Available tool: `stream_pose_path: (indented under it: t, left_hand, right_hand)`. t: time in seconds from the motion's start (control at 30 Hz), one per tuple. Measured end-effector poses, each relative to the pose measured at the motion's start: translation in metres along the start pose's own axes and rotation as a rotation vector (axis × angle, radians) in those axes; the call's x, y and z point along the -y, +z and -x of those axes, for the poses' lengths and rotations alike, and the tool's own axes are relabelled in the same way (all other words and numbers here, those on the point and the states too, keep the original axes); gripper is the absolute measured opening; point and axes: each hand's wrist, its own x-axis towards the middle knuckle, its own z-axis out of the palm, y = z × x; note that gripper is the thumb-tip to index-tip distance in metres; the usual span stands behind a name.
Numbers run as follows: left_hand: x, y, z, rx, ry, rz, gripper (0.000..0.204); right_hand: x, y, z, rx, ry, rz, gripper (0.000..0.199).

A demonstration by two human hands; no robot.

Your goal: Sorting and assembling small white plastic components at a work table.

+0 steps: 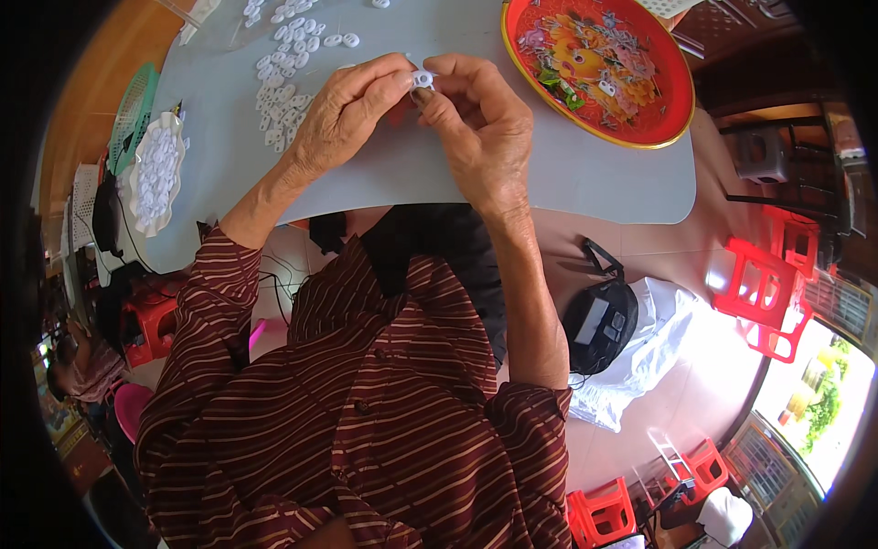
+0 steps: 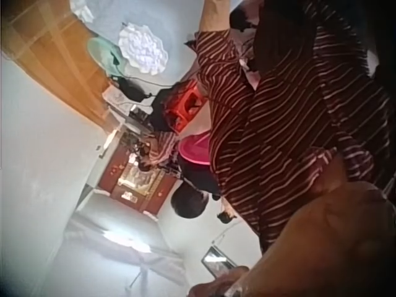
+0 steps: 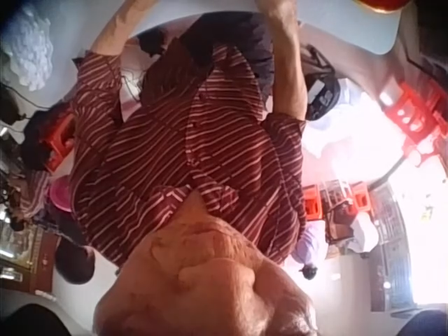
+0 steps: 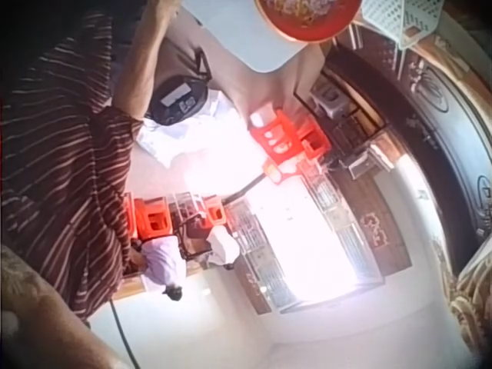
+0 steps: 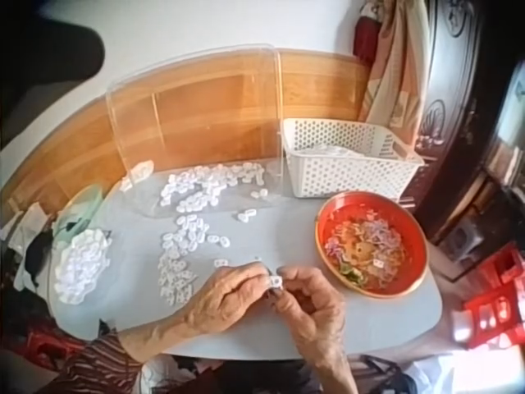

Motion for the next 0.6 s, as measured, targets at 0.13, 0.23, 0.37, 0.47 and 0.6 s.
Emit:
stream_pose_path:
  t: [0.13, 0.23, 0.37, 0.47, 0.6]
  left_hand:
    - [-0.0012, 0.0011, 0.0, -0.03, 0.012, -0.009, 0.032]
    - [-0.0014, 0.0003, -0.0002, -0.026, 0.008, -0.022, 0.032]
    - [-0.0037, 0.0015, 0.0002, -0.036, 0.01, -0.044, 0.031]
    - [-0.0025, 0.0005, 0.0015, -0.058, 0.015, -0.057, 0.03]
    - [0.0019, -0.0013, 0.0002, -0.052, 0.006, -0.006, 0.029]
  right_hand:
    - [-0.0019, -0.0013, 0.0003, 0.004, -0.005, 0.004, 0.021]
    - [-0.0018, -0.0005, 0.0004, 0.0, -0.008, 0.016, 0.021]
    - [-0.0012, -0.0012, 0.0012, 0.0, 0.002, 0.034, 0.022]
    - [0.0017, 0.0008, 0.0006, 0.017, 0.055, 0.028, 0.024]
    - [0.0002, 0.0037, 0.0007, 0.047, 0.008, -0.008, 0.028]
